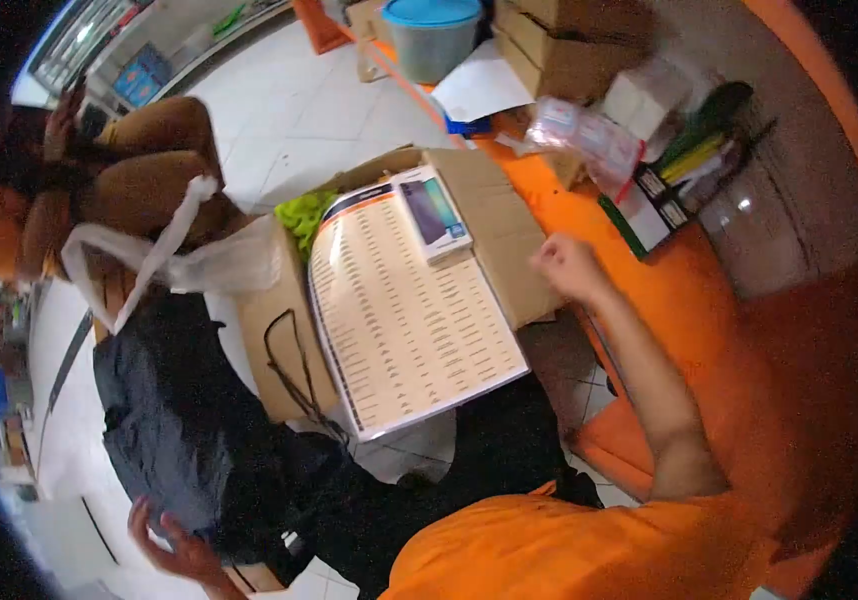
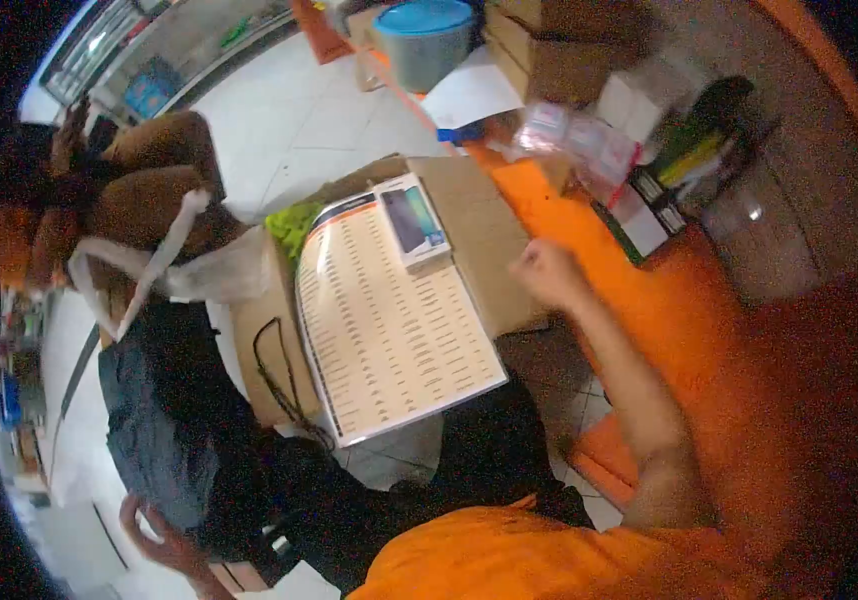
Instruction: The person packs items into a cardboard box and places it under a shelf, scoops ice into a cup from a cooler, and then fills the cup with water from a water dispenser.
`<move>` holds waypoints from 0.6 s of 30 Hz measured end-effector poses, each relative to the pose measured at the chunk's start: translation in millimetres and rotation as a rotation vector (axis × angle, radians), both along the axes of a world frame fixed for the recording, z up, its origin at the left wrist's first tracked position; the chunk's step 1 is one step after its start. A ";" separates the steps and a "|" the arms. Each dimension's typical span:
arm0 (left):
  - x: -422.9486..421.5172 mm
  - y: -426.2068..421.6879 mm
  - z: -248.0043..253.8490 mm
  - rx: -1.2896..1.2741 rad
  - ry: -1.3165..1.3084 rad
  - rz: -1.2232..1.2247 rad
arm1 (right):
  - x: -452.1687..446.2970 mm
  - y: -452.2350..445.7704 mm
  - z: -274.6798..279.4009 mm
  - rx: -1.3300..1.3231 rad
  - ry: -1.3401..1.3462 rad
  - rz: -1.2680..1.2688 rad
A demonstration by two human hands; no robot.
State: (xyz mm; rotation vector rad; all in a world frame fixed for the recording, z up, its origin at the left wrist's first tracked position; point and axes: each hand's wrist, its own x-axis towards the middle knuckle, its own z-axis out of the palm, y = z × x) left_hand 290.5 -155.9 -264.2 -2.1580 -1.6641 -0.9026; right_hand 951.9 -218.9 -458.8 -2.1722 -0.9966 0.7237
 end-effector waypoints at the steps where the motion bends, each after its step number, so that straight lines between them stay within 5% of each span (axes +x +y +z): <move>1: 44.8 -0.7 4.3 -0.202 -0.278 -0.087 | -37.3 3.7 8.4 0.024 -0.099 0.060; 3: 141.1 -2.5 13.5 -0.704 -0.398 -0.221 | -88.6 17.1 12.3 0.121 -0.414 0.202; 5: 193.6 -1.7 -12.0 -0.908 0.160 -0.525 | -118.7 42.0 11.8 0.395 -0.554 0.259; 7: 225.9 -24.8 -86.6 -0.693 0.469 -0.575 | -137.6 81.9 11.9 0.322 -0.679 0.174; 10: 246.9 -19.4 -174.2 -0.547 0.468 -0.670 | -135.4 133.4 6.9 0.105 -0.875 0.079; 14: 245.8 9.1 -160.3 -0.522 0.328 -0.749 | -80.9 181.9 5.1 0.222 -0.295 -0.014; 17: 232.2 39.7 -102.9 -0.556 0.096 -0.789 | 36.9 208.0 -24.9 0.296 0.384 0.069; 18: 230.5 47.1 -69.7 -0.667 0.119 -0.670 | 38.1 183.2 3.2 0.397 0.378 0.005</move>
